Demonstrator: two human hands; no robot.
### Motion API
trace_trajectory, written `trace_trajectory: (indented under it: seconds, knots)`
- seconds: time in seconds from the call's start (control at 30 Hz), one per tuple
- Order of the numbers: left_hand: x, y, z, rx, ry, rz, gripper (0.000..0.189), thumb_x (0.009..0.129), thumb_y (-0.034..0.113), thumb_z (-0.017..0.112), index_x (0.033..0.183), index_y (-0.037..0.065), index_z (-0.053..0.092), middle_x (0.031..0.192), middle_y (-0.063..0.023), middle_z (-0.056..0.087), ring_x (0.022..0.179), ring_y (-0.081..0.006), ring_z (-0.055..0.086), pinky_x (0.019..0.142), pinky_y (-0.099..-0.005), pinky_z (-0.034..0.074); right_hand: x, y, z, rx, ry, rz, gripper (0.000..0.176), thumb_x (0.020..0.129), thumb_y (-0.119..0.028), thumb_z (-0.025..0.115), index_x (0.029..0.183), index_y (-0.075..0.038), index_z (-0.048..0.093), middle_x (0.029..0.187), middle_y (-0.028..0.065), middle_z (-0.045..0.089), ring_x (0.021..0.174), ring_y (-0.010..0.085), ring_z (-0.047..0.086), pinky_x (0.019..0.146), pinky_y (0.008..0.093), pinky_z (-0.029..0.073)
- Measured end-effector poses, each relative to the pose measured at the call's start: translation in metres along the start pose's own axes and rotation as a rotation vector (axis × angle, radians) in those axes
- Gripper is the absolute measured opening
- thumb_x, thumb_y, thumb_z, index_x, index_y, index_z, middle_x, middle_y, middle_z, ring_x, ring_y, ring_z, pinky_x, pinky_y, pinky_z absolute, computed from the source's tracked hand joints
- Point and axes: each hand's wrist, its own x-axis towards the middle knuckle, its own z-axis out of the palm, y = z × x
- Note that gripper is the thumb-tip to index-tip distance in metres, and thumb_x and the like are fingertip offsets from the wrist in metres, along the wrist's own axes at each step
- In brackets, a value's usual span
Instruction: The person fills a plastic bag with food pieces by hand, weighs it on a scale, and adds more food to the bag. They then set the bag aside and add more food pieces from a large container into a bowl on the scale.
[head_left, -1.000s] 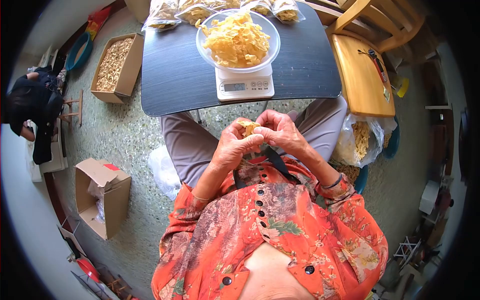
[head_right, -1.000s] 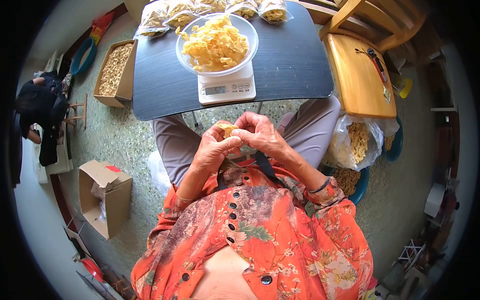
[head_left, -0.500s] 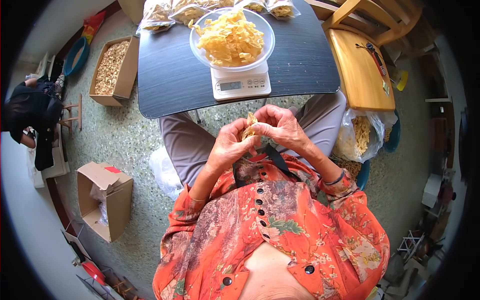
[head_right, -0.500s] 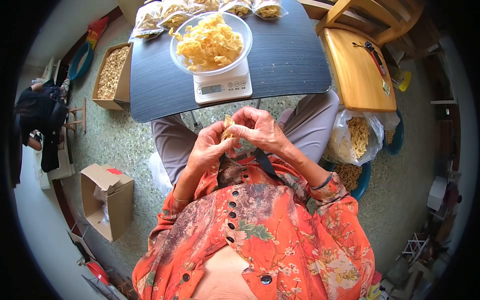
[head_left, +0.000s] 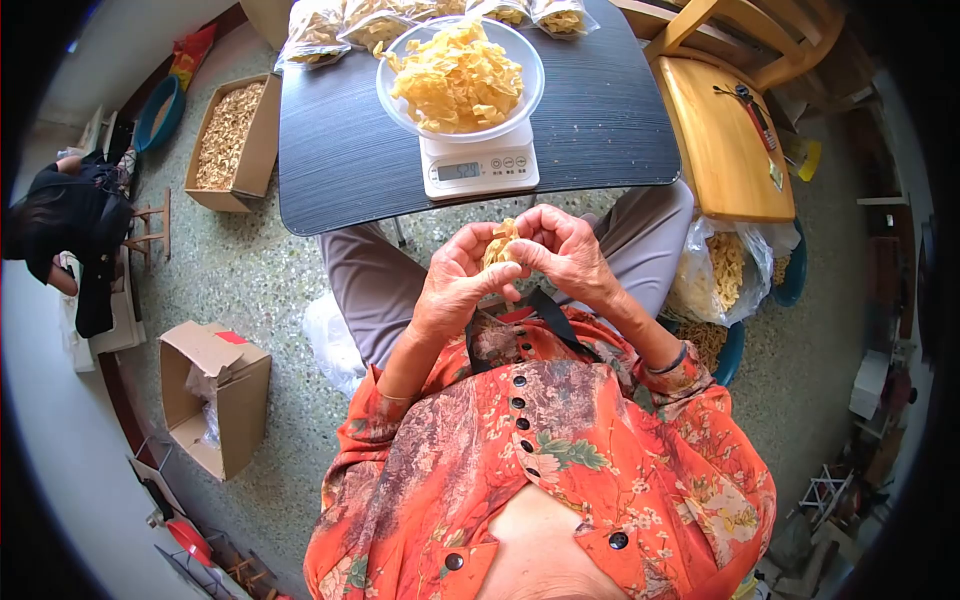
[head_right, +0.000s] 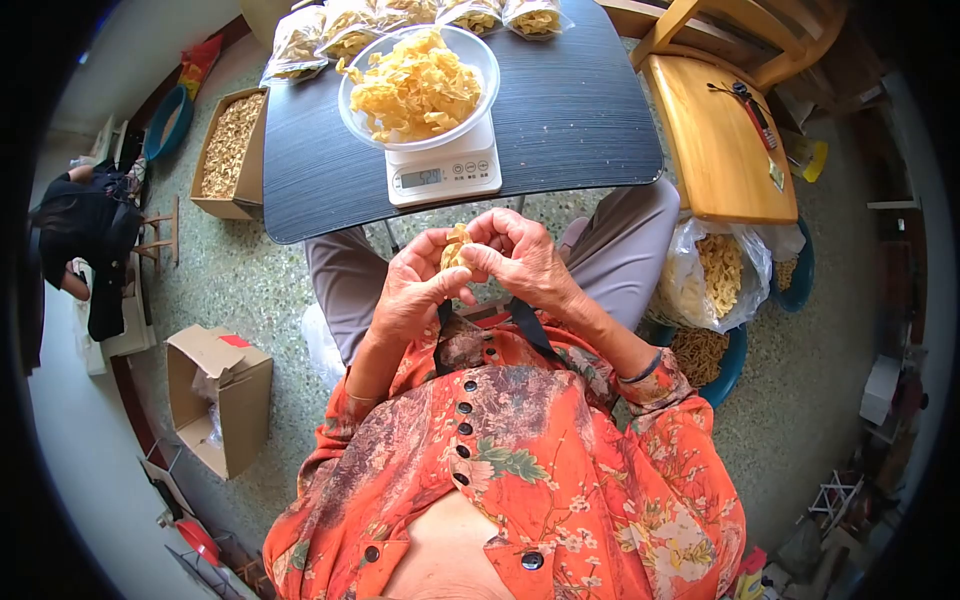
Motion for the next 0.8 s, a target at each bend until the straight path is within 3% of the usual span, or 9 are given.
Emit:
trace_trajectory:
  seconds: [0.23,0.5,0.67,0.8]
  knots:
    - [0.001,-0.009,0.003,-0.133,0.143,0.029,0.023,0.087,0.003,0.069,0.104,0.001,0.053,0.094,-0.0092,0.065,0.081,-0.0188,0.069,0.060,-0.0263,0.056,-0.003,-0.005,0.003,0.192,0.088,-0.067,0.018,0.092,-0.012,0.066,0.104,-0.001,0.058,0.084,0.0004,0.065,0.074,0.0040,0.060,0.064,0.0193,0.051]
    - [-0.002,-0.003,0.013,-0.205,0.124,0.063,0.025,0.088,0.004,0.068,0.107,0.004,0.052,0.091,-0.0082,0.065,0.075,-0.0145,0.066,0.051,-0.0221,0.050,0.005,-0.013,0.018,0.440,0.186,-0.158,0.018,0.097,-0.016,0.060,0.105,-0.002,0.053,0.091,0.0053,0.064,0.062,0.0037,0.051,0.058,0.0167,0.046]
    - [-0.001,0.005,0.016,-0.035,0.079,0.043,0.030,0.089,0.009,0.069,0.114,0.003,0.054,0.089,-0.0065,0.065,0.067,-0.0079,0.061,0.048,-0.0198,0.045,0.008,-0.017,0.019,0.223,0.170,-0.190,0.017,0.098,-0.016,0.059,0.105,-0.003,0.053,0.087,0.0030,0.062,0.064,0.0027,0.051,0.056,0.0168,0.044]
    - [-0.005,0.004,0.016,-0.004,0.078,-0.011,0.024,0.090,0.009,0.069,0.110,0.001,0.057,0.088,-0.0042,0.066,0.062,-0.0057,0.057,0.047,-0.0178,0.040,0.009,-0.019,0.020,0.218,0.250,-0.228,0.016,0.098,-0.016,0.058,0.105,-0.003,0.052,0.084,0.0010,0.060,0.062,0.0017,0.048,0.054,0.0159,0.040]
